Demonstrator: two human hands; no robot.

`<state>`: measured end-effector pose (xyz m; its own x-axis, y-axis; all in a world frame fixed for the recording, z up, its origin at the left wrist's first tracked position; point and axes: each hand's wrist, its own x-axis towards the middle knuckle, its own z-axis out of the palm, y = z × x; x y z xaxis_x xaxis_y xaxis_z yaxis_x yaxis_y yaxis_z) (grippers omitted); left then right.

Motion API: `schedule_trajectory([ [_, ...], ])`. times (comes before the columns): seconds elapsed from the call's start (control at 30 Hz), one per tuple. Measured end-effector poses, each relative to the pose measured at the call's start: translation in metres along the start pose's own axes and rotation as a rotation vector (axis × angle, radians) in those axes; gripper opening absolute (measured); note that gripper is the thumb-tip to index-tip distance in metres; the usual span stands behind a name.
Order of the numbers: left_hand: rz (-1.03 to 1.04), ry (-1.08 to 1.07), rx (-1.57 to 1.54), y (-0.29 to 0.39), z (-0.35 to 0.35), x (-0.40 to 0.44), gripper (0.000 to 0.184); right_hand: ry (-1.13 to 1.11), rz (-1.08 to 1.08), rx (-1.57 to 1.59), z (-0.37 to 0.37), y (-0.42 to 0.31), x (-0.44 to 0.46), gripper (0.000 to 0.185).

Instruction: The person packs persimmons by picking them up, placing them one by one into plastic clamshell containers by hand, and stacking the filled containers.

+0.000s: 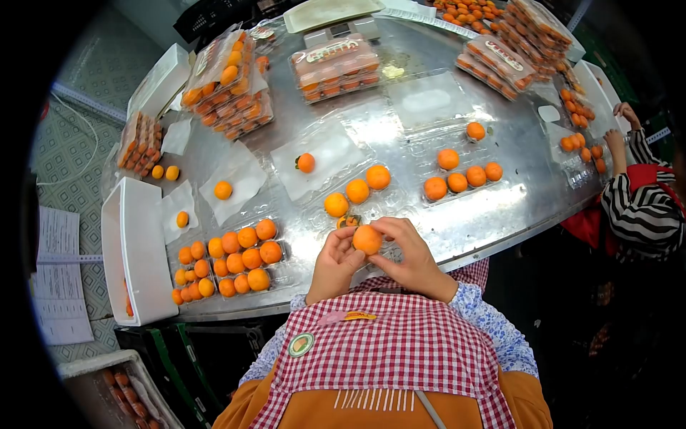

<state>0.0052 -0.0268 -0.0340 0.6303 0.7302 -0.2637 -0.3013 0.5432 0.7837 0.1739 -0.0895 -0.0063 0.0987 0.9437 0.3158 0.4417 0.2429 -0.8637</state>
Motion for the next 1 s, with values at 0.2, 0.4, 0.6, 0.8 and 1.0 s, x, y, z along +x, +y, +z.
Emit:
schedule_trajectory([
  [0.2, 0.026, -0.073, -0.123, 0.003, -0.002, -0.001, 0.054, 0.012, 0.061, 0.071, 0.001, 0.003, -0.001, 0.052],
  [0.4, 0.095, -0.161, -0.039, 0.006, -0.003, -0.001, 0.054, -0.003, 0.075, 0.063, 0.001, 0.005, -0.001, 0.046],
  [0.6, 0.104, -0.161, -0.079, 0.005, -0.005, -0.001, 0.055, -0.017, 0.021, 0.043, -0.002, 0.007, -0.001, 0.048],
  [0.8, 0.110, -0.158, -0.118, 0.013, -0.001, -0.001, 0.055, 0.033, 0.080, 0.124, 0.001, 0.001, 0.002, 0.058],
  [1.0, 0.040, -0.106, -0.067, 0.013, 0.005, 0.001, 0.054, 0.061, -0.043, -0.057, 0.002, 0.005, 0.004, 0.060],
])
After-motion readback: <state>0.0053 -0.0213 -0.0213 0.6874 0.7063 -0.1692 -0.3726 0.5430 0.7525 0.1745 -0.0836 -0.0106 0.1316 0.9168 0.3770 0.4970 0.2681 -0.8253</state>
